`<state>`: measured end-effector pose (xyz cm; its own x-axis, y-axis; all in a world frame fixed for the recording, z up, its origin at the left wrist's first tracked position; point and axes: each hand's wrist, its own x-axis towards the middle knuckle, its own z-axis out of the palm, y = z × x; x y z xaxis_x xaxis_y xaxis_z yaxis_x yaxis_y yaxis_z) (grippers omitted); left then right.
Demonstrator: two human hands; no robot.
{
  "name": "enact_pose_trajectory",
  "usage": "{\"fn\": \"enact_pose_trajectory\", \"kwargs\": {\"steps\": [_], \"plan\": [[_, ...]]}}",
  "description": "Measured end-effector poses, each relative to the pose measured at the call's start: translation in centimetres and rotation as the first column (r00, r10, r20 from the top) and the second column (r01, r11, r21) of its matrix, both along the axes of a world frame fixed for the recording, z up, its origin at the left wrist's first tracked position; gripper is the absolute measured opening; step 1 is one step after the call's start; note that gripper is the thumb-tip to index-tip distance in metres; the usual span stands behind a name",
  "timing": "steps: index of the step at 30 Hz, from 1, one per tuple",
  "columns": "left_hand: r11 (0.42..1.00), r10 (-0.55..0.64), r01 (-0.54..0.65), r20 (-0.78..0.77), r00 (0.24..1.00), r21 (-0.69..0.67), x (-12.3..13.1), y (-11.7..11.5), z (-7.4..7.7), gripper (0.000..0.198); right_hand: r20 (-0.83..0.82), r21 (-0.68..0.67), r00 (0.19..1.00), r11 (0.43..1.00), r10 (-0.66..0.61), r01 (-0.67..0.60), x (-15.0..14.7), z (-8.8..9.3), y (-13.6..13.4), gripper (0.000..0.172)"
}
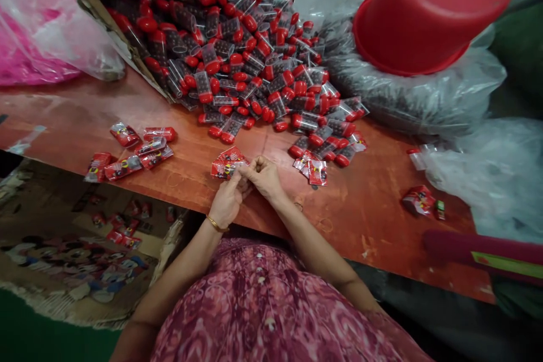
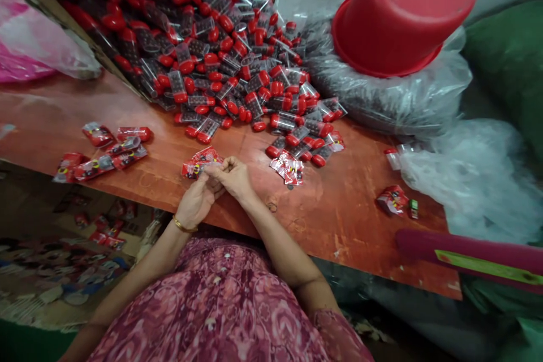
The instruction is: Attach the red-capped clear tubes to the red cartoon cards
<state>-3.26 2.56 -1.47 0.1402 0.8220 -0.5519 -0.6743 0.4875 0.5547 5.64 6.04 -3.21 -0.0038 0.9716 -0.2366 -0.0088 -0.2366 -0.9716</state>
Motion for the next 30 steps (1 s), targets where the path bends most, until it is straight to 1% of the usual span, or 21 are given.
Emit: {"fn": "enact_pose_trajectory", "kwargs": {"steps": [3, 5, 7, 9, 11, 12, 14, 15, 16, 17, 18, 19, 20, 21, 22, 23, 24, 25, 26, 27, 30], "plan": [[0.998, -0.045, 0.044, -0.016, 0.999, -0.038, -1.2, 0.6, 0.6, 0.015, 0.263, 0.078, 0.964, 0.995, 0.033, -0.055, 0.6, 0.3, 0.5, 0.049], [0.997, -0.055, 0.052, -0.054, 0.997, -0.063, -2.9, 1.5, 1.1, 0.018, 0.482, 0.179, 0.876, 0.981, -0.018, -0.079, 2.1, 0.8, 1.0, 0.048], [0.995, -0.002, -0.009, -0.113, 0.994, -0.1, -5.3, 2.7, 1.5, 0.027, 0.671, 0.292, 0.724, 0.954, -0.161, -0.059, 4.2, 1.2, 1.5, 0.045], [0.98, 0.127, -0.15, -0.17, 0.977, -0.131, -7.8, 4.0, 1.7, 0.032, 0.818, 0.328, 0.504, 0.945, -0.279, -0.008, 6.4, 1.2, 2.2, 0.043], [0.955, 0.234, -0.26, -0.176, 0.956, -0.141, -9.5, 5.0, 1.6, 0.037, 0.913, 0.282, 0.307, 0.96, -0.268, 0.0, 7.8, 0.8, 2.8, 0.041], [0.951, 0.255, -0.28, -0.175, 0.951, -0.135, -9.8, 5.2, 1.6, 0.04, 0.939, 0.253, 0.245, 0.967, -0.241, -0.017, 8.2, 0.5, 3.0, 0.038], [0.965, 0.214, -0.241, -0.221, 0.951, -0.103, -9.2, 5.2, 1.3, 0.044, 0.959, 0.225, 0.196, 0.971, -0.205, -0.085, 8.1, -0.2, 3.2, 0.033], [0.979, 0.167, -0.194, -0.292, 0.942, -0.068, -8.4, 4.9, 1.1, 0.044, 0.959, 0.231, 0.196, 0.965, -0.203, -0.129, 7.8, -0.5, 3.2, 0.031], [0.99, 0.115, -0.136, -0.401, 0.909, -0.023, -7.5, 4.6, 0.9, 0.043, 0.957, 0.244, 0.2, 0.954, -0.209, -0.172, 7.4, -0.7, 3.0, 0.03], [0.998, 0.069, -0.057, -0.541, 0.838, 0.039, -6.5, 4.2, 0.6, 0.042, 0.954, 0.261, 0.204, 0.941, -0.218, -0.215, 6.9, -0.9, 2.7, 0.029], [0.991, 0.067, 0.035, -0.693, 0.718, 0.132, -5.5, 3.9, 0.3, 0.04, 0.952, 0.276, 0.206, 0.925, -0.226, -0.26, 6.5, -1.0, 2.2, 0.028], [0.965, 0.093, 0.153, -0.825, 0.557, 0.213, -4.8, 3.7, 0.0, 0.039, 0.951, 0.287, 0.207, 0.909, -0.231, -0.303, 6.1, -1.0, 1.6, 0.027], [0.923, 0.127, 0.294, -0.918, 0.376, 0.248, -4.4, 3.5, -0.4, 0.038, 0.95, 0.294, 0.206, 0.893, -0.234, -0.341, 5.9, -1.0, 0.9, 0.027], [0.874, 0.166, 0.425, -0.966, 0.198, 0.237, -4.1, 3.5, -0.7, 0.038, 0.95, 0.299, 0.207, 0.878, -0.235, -0.373, 5.7, -1.0, 0.1, 0.028], [0.828, 0.189, 0.531, -0.981, 0.041, 0.182, -4.1, 3.6, -1.0, 0.036, 0.949, 0.304, 0.21, 0.865, -0.237, -0.399, 5.6, -0.9, -0.7, 0.028], [0.791, 0.196, 0.602, -0.977, -0.081, 0.109, -4.2, 3.8, -1.2, 0.034, 0.946, 0.311, 0.218, 0.854, -0.238, -0.418, 5.6, -0.9, -1.5, 0.029], [0.771, 0.194, 0.635, -0.968, -0.16, 0.049, -4.4, 4.0, -1.4, 0.03, 0.942, 0.323, 0.231, 0.845, -0.244, -0.427, 5.7, -0.9, -2.2, 0.029], [0.765, 0.186, 0.643, -0.964, -0.189, 0.022, -4.5, 4.2, -1.6, 0.026, 0.934, 0.343, 0.252, 0.837, -0.255, -0.425, 5.7, -0.8, -2.9, 0.028], [0.771, 0.183, 0.635, -0.969, -0.166, 0.037, -4.7, 4.3, -1.8, 0.021, 0.922, 0.368, 0.279, 0.83, -0.269, -0.418, 5.7, -0.7, -3.3, 0.027], [0.786, 0.189, 0.611, -0.977, -0.095, 0.093, -4.7, 4.4, -1.9, 0.017, 0.908, 0.394, 0.311, 0.824, -0.28, -0.407, 5.7, -0.5, -3.7, 0.026], [0.835, 0.253, 0.442, -0.941, 0.223, 0.329, -4.6, 4.4, -1.8, 0.007, 0.858, 0.44, 0.443, 0.817, -0.261, -0.372, 5.1, 0.3, -3.8, 0.025]]}}
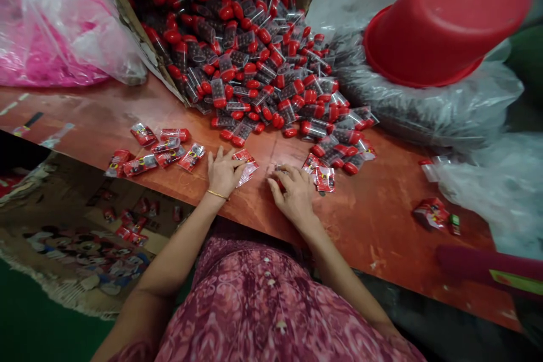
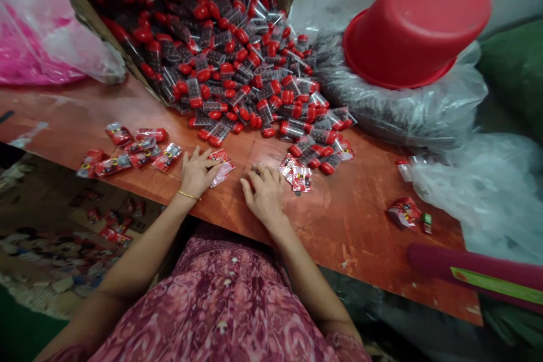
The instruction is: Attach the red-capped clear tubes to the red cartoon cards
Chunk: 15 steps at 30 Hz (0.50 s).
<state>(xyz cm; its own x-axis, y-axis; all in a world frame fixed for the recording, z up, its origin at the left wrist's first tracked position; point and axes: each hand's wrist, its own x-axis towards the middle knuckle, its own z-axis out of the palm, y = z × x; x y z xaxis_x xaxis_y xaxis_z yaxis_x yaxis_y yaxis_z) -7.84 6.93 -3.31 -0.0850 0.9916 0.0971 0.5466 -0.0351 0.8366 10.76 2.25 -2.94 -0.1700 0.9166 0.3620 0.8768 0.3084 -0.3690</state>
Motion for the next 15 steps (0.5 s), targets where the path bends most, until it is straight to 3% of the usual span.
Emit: {"fn": "enact_pose_trajectory", "kwargs": {"steps": [2, 5, 8, 11, 13, 15], "plan": [[0.997, 0.066, -0.071, 0.163, 0.984, 0.02, 0.2, -0.3, 0.5, 0.008, -0.133, -0.049, 0.991, 0.998, 0.025, -0.032, -0.8, 0.6, 0.5, 0.027], [0.992, 0.113, -0.122, 0.26, 0.959, 0.018, 0.7, -1.1, 2.0, 0.011, -0.401, -0.18, 0.916, 0.982, -0.024, -0.053, -2.5, 1.3, 1.6, 0.031], [0.995, 0.083, -0.094, 0.26, 0.962, 0.029, 1.2, -2.1, 3.5, 0.013, -0.673, -0.309, 0.731, 0.941, -0.112, -0.14, -4.0, 1.6, 2.7, 0.033], [0.993, 0.102, -0.116, 0.313, 0.944, 0.024, 1.6, -2.9, 4.2, 0.019, -0.809, -0.297, 0.571, 0.936, -0.142, -0.188, -4.7, 1.8, 3.1, 0.03], [0.986, 0.166, -0.146, 0.403, 0.9, -0.08, 1.7, -3.5, 4.3, 0.018, -0.828, -0.271, 0.54, 0.95, -0.148, -0.156, -4.7, 2.0, 2.8, 0.03], [0.96, 0.213, -0.083, 0.504, 0.837, -0.267, 1.8, -4.0, 4.2, 0.022, -0.826, -0.253, 0.544, 0.959, -0.146, -0.128, -4.6, 2.1, 2.2, 0.03]]}}
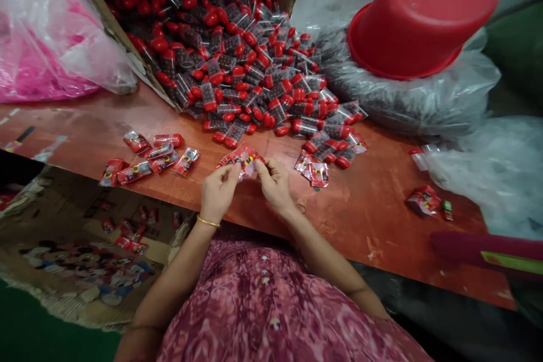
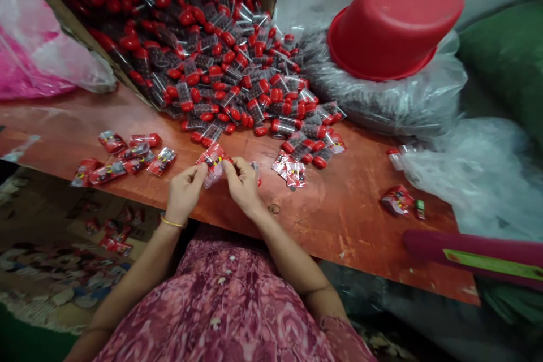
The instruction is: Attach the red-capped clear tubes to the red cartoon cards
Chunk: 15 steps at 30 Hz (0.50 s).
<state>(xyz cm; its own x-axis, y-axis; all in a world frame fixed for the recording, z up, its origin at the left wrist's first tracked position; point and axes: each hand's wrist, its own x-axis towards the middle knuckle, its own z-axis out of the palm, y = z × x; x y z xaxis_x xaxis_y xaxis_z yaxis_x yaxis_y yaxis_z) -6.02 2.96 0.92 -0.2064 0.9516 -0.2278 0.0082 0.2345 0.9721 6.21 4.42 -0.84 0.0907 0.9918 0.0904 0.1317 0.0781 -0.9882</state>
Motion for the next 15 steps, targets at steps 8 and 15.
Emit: {"fn": "enact_pose_trajectory", "kwargs": {"steps": [8, 15], "plan": [[0.971, 0.11, 0.006, 0.467, 0.877, -0.24, 1.4, -1.7, 0.1, 0.041, 0.25, 0.056, 0.965, 0.994, 0.08, -0.097, -0.1, -1.3, -3.5, 0.036], [0.946, 0.245, -0.12, 0.419, 0.874, -0.301, 0.2, -0.9, -0.7, 0.043, 0.636, 0.144, 0.753, 0.934, 0.167, -0.328, 7.5, -0.3, -0.6, 0.027]]}}
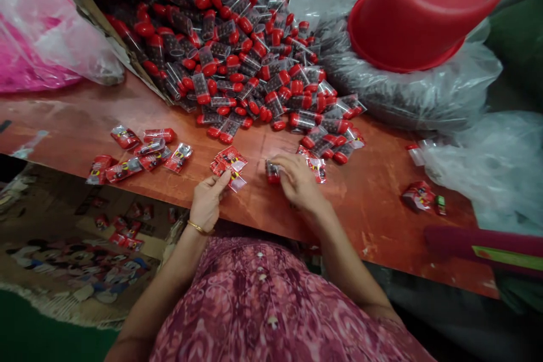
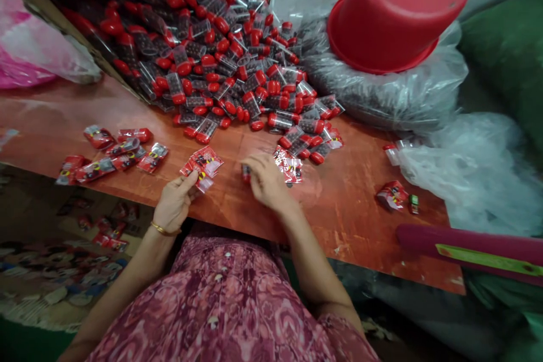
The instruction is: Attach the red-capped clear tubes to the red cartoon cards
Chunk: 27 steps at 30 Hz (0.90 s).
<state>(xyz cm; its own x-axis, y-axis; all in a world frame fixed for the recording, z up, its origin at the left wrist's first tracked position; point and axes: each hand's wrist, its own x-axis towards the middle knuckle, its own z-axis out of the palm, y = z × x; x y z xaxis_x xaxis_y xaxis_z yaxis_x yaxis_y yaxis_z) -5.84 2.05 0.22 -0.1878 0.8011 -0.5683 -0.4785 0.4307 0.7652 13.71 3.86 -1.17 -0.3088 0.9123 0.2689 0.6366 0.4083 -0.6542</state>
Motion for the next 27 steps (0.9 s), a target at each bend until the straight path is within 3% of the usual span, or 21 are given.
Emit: {"fn": "enact_pose_trajectory", "kwargs": {"steps": [4, 9, 14, 21, 27], "plan": [[0.997, -0.069, 0.071, 0.047, 0.996, -0.037, 0.4, 0.6, 0.3, 0.041, 0.368, -0.036, 0.903, 0.974, 0.221, -0.224, 3.0, 0.0, 3.2, 0.051], [0.994, -0.08, 0.086, 0.08, 0.994, -0.069, 0.9, 0.8, 0.1, 0.042, 0.488, -0.108, 0.793, 0.926, 0.365, -0.36, 2.4, 0.2, 3.9, 0.051], [0.992, -0.098, 0.104, 0.08, 0.992, -0.073, 0.5, 0.9, -0.4, 0.037, 0.505, -0.1, 0.806, 0.948, 0.31, -0.302, 2.6, 0.3, 2.4, 0.031], [0.987, -0.113, 0.127, 0.135, 0.984, -0.103, 0.8, 1.1, -0.6, 0.023, 0.453, -0.039, 0.881, 0.99, 0.136, -0.133, 2.8, -1.6, 0.2, 0.025], [0.984, -0.115, 0.136, 0.174, 0.978, -0.112, 1.0, 1.1, -0.6, 0.019, 0.497, -0.008, 0.864, 0.997, 0.073, -0.079, 1.9, -2.6, -0.7, 0.027]]}}
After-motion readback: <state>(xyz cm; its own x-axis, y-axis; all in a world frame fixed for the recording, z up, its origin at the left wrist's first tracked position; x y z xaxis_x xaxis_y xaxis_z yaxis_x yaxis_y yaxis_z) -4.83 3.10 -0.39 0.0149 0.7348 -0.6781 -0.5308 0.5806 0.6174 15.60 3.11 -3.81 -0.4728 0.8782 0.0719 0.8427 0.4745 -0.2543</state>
